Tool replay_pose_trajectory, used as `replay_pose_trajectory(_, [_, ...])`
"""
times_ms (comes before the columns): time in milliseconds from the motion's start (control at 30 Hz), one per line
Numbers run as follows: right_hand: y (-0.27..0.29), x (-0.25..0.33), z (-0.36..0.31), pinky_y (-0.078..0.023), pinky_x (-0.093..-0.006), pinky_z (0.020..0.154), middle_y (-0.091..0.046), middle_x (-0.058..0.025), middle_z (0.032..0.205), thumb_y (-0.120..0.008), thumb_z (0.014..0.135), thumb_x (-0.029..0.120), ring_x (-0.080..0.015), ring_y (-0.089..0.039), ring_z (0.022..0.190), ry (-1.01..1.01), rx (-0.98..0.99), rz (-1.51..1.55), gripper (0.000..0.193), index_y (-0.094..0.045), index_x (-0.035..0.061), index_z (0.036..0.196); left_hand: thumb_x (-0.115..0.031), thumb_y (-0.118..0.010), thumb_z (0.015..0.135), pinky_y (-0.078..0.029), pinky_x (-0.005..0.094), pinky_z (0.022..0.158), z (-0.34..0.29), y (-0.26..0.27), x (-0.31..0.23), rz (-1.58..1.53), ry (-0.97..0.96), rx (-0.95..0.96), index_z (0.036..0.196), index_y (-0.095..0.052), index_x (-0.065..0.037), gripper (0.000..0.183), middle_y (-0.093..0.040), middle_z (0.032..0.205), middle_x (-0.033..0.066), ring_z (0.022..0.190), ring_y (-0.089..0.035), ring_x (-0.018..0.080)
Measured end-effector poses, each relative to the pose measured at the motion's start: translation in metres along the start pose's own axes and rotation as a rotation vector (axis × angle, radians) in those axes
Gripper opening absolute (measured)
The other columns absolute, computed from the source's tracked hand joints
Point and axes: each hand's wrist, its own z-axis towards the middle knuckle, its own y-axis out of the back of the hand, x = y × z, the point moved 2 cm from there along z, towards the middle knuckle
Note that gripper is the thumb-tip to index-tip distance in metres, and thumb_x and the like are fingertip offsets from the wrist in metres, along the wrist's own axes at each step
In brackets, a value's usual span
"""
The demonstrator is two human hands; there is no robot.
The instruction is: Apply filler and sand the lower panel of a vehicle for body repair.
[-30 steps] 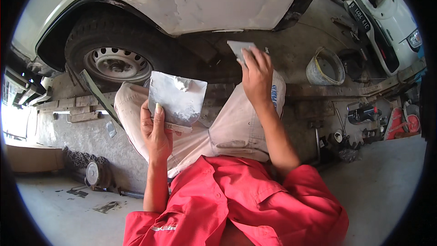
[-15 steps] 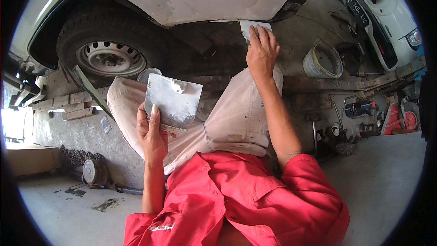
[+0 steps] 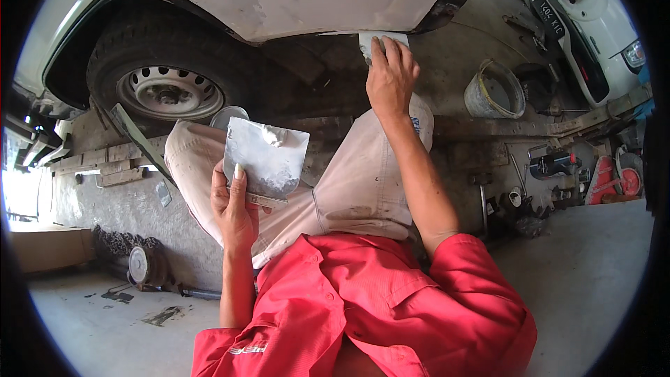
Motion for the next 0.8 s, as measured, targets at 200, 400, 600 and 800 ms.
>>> replay_pose_trajectory(200, [-0.001, -0.003, -0.002, -0.045, -0.0501, 0.103, -0.062, -0.0069, 0.134, -0.064, 0.095, 0.012, -0.0306, -0.055, 0.128, 0.020, -0.013, 0.027, 0.036, -0.067, 0.0072, 0.131, -0.015, -0.055, 0.110, -0.061, 0.0284, 0.050, 0.000, 0.003, 0.000, 0.009, 0.016, 0.022, 0.131, -0.051, -0.006, 0.023, -0.068, 0.104, 0.0048, 0.073, -0.071, 0.0118])
replay_pose_trajectory(400, [-0.007, 0.005, 0.001, -0.046, -0.0496, 0.101, -0.063, -0.0066, 0.133, -0.064, 0.094, 0.012, -0.0297, -0.056, 0.128, 0.066, -0.031, 0.059, 0.036, -0.067, 0.0083, 0.130, -0.015, -0.055, 0.109, -0.061, 0.0300, 0.048, -0.001, 0.005, -0.001, -0.004, 0.022, 0.031, 0.130, -0.050, -0.006, 0.023, -0.068, 0.104, 0.0062, 0.073, -0.072, 0.0136])
replay_pose_trajectory(600, [-0.008, 0.031, 0.004, -0.046, -0.0481, 0.099, -0.063, -0.0062, 0.133, -0.065, 0.093, 0.012, -0.0295, -0.056, 0.129, 0.094, 0.005, 0.075, 0.036, -0.068, 0.0077, 0.129, -0.016, -0.056, 0.109, -0.061, 0.0307, 0.049, -0.002, 0.007, 0.001, -0.012, 0.033, 0.038, 0.131, -0.049, -0.006, 0.025, -0.068, 0.104, 0.0065, 0.072, -0.072, 0.0146])
replay_pose_trajectory(800, [-0.011, 0.045, 0.006, -0.046, -0.0474, 0.098, -0.063, -0.0055, 0.132, -0.065, 0.093, 0.012, -0.0290, -0.055, 0.129, 0.061, 0.026, 0.073, 0.035, -0.068, 0.0079, 0.127, -0.015, -0.055, 0.110, -0.061, 0.0297, 0.051, -0.003, 0.004, 0.001, -0.022, 0.031, 0.049, 0.132, -0.050, -0.007, 0.024, -0.068, 0.104, 0.0054, 0.074, -0.072, 0.0138])
